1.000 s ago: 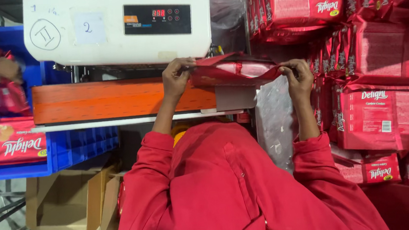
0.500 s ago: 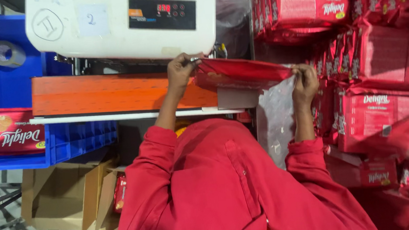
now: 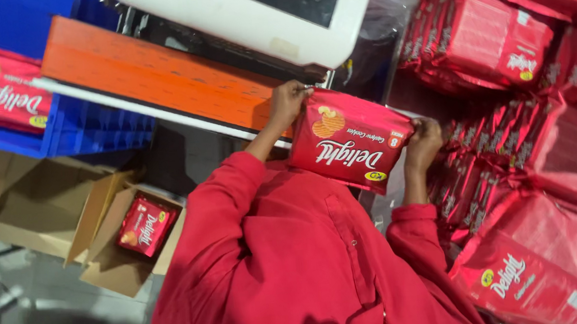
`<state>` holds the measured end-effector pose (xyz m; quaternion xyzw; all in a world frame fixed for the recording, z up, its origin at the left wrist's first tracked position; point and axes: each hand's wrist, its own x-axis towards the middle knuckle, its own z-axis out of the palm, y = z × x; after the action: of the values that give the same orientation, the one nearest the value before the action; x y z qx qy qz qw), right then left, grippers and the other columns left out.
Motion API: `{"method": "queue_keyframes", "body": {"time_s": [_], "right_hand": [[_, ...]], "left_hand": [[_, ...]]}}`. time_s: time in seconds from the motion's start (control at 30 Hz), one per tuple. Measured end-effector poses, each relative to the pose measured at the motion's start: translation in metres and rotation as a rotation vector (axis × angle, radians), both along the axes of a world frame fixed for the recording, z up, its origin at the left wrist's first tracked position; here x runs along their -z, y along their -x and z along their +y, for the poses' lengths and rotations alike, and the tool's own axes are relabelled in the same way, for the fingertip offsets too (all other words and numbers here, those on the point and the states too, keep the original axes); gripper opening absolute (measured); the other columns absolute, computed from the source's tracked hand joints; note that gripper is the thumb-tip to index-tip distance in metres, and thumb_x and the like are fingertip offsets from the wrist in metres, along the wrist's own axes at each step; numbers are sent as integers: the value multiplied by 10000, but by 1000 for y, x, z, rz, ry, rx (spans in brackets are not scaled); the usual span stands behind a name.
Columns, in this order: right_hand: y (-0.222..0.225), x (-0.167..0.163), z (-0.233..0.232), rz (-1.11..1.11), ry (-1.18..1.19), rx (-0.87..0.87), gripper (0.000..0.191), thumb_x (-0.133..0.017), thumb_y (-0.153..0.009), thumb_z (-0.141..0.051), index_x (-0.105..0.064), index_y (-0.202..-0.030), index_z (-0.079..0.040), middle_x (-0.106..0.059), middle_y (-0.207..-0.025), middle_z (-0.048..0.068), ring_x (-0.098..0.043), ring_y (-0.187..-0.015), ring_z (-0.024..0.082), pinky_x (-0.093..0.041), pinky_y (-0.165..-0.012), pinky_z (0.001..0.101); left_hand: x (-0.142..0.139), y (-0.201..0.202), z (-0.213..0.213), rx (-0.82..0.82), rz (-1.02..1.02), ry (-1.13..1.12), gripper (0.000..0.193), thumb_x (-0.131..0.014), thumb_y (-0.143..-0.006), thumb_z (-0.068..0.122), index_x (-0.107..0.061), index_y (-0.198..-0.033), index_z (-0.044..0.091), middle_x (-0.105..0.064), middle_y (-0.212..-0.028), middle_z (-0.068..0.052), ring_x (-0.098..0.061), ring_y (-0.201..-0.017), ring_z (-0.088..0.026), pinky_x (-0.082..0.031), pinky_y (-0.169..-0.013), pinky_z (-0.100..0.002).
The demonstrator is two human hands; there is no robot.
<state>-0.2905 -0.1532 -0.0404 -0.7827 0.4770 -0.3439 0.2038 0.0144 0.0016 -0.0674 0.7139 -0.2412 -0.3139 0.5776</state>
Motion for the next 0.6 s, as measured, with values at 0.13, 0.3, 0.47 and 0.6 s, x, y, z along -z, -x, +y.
{"method": "queue_keyframes", "body": {"time_s": [0.13,0.3,0.47,0.6], "right_hand": [[-19,29,-6,-75,-127,36,190,-629,-855,172,-699,-976,44,-676,-996,144,-676,-871,238,-576,-770,355],[-14,34,-8,-50,-7,7,287,-569,-850,237,-717,-1017,57,-676,-993,153,-681,-905,237,-587,-823,350],[-9,38,-11,-28,-30,129,178,-641,-900,146,-737,-1002,37,-705,-987,149,-700,-867,233,-590,-779,351],[4,43,-13,14,-29,227,97,-702,-942,69,-744,-1026,41,-700,-978,157,-710,-837,243,-584,-736,361]], "left_hand": [[29,-2,-5,-46,-75,-131,205,-840,-873,188,-762,-905,1,-770,-776,-100,-744,-684,-159,-547,-610,-293],[31,0,-14,-78,257,-3,244,-801,-862,190,-725,-933,-31,-777,-793,-93,-740,-692,-142,-549,-602,-286],[27,18,-19,-137,558,210,208,-783,-914,137,-733,-974,-55,-760,-856,-79,-690,-715,-101,-553,-646,-248],[26,31,-21,-158,722,212,200,-726,-933,144,-745,-1006,-42,-751,-827,-66,-670,-670,-109,-530,-602,-266]]}}
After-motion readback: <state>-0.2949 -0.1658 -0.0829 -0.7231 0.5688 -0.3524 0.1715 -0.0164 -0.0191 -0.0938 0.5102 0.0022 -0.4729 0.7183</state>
